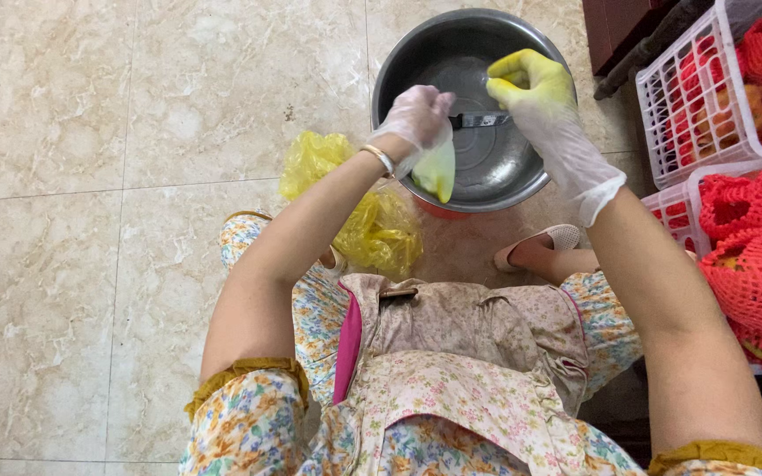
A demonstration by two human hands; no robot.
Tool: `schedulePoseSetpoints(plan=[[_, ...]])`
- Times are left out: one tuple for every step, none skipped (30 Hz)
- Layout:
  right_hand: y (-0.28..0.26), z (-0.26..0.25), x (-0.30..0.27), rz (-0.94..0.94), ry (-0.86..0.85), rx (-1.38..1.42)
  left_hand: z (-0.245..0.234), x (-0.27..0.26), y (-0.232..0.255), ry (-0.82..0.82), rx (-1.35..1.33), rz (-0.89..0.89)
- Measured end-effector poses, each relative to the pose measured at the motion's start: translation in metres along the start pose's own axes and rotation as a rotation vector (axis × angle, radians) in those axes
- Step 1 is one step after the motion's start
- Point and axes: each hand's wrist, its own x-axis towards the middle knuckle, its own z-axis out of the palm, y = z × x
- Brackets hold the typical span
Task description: The person uses a knife to score the top of a pomegranate, pulls the top off, and then uses their hands to break the fruit into sections and remove the seeds into a bowl.
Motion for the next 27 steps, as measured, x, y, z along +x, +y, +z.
schedulePoseSetpoints(plan=[[0.001, 0.001, -0.003, 0.000, -0.001, 0.000, -0.009, -0.001, -0.003, 0.000, 0.000, -0.001], [0.001, 0.003, -0.007, 0.044, -0.023, 0.056, -0.016, -0.004, -0.004, -0.060, -0.197, -0.028], [0.000, 0.003, -0.011, 0.088, -0.044, 0.112, -0.019, -0.006, -0.003, -0.122, -0.393, -0.054], [-0.002, 0.006, -0.015, 0.088, -0.044, 0.112, -0.019, -0.012, -0.002, -0.122, -0.393, -0.054], [-0.004, 0.013, -0.021, 0.071, -0.088, 0.076, -0.013, -0.024, -0.006, -0.184, -0.878, -0.058], [-0.006, 0.023, -0.027, 0.053, -0.132, 0.040, -0.007, -0.036, -0.011, -0.244, -1.363, -0.061], [-0.008, 0.036, -0.032, 0.051, -0.133, 0.040, 0.001, -0.043, -0.013, -0.241, -1.364, -0.059], [-0.008, 0.052, -0.036, 0.068, -0.113, -0.006, 0.013, -0.047, -0.015, -0.243, -1.455, 0.028], [-0.003, 0.064, -0.041, 0.090, -0.096, -0.051, 0.027, -0.052, -0.020, -0.243, -1.544, 0.112], [0.005, 0.073, -0.045, 0.092, -0.100, -0.050, 0.042, -0.056, -0.030, -0.241, -1.545, 0.109], [0.014, 0.082, -0.049, -0.016, -0.009, -0.136, 0.057, -0.059, -0.040, -0.099, -1.593, 0.068], [0.024, 0.091, -0.051, -0.125, 0.081, -0.221, 0.072, -0.061, -0.051, 0.045, -1.636, 0.028], [0.034, 0.100, -0.058, -0.123, 0.076, -0.220, 0.089, -0.063, -0.062, 0.049, -1.637, 0.024], [0.044, 0.108, -0.069, -0.250, 0.132, -0.256, 0.104, -0.066, -0.071, 0.074, -1.454, 0.037], [0.053, 0.115, -0.079, -0.377, 0.187, -0.291, 0.115, -0.068, -0.080, 0.097, -1.272, 0.050], [0.061, 0.122, -0.091, -0.376, 0.182, -0.290, 0.119, -0.070, -0.092, 0.099, -1.273, 0.045], [0.068, 0.130, -0.102, -0.381, 0.197, -0.276, 0.119, -0.073, -0.105, 0.147, -0.681, 0.146], [0.076, 0.136, -0.111, -0.386, 0.213, -0.261, 0.120, -0.073, -0.114, 0.183, -0.085, 0.231], [0.083, 0.141, -0.119, -0.383, 0.206, -0.261, 0.126, -0.073, -0.119, 0.181, -0.088, 0.224], [0.091, 0.146, -0.127, -0.253, 0.204, -0.198, 0.132, -0.071, -0.124, 0.213, -0.341, 0.169], [0.098, 0.149, -0.129, -0.126, 0.204, -0.133, 0.137, -0.066, -0.128, 0.247, -0.591, 0.113], [0.104, 0.151, -0.129, -0.127, 0.199, -0.131, 0.143, -0.055, -0.131, 0.250, -0.592, 0.108], [0.108, 0.153, -0.132, 0.014, 0.140, 0.025, 0.150, -0.043, -0.133, 0.275, -0.865, -0.078], [0.112, 0.155, -0.135, 0.156, 0.079, 0.179, 0.157, -0.034, -0.137, 0.298, -1.135, -0.270], [0.114, 0.155, -0.137, 0.159, 0.071, 0.178, 0.164, -0.028, -0.141, 0.301, -1.138, -0.278], [0.116, 0.154, -0.137, 0.090, 0.062, 0.150, 0.169, -0.025, -0.144, 0.201, -1.390, -0.257], [0.116, 0.151, -0.133, 0.016, 0.058, 0.122, 0.172, -0.022, -0.144, 0.092, -1.639, -0.225]])
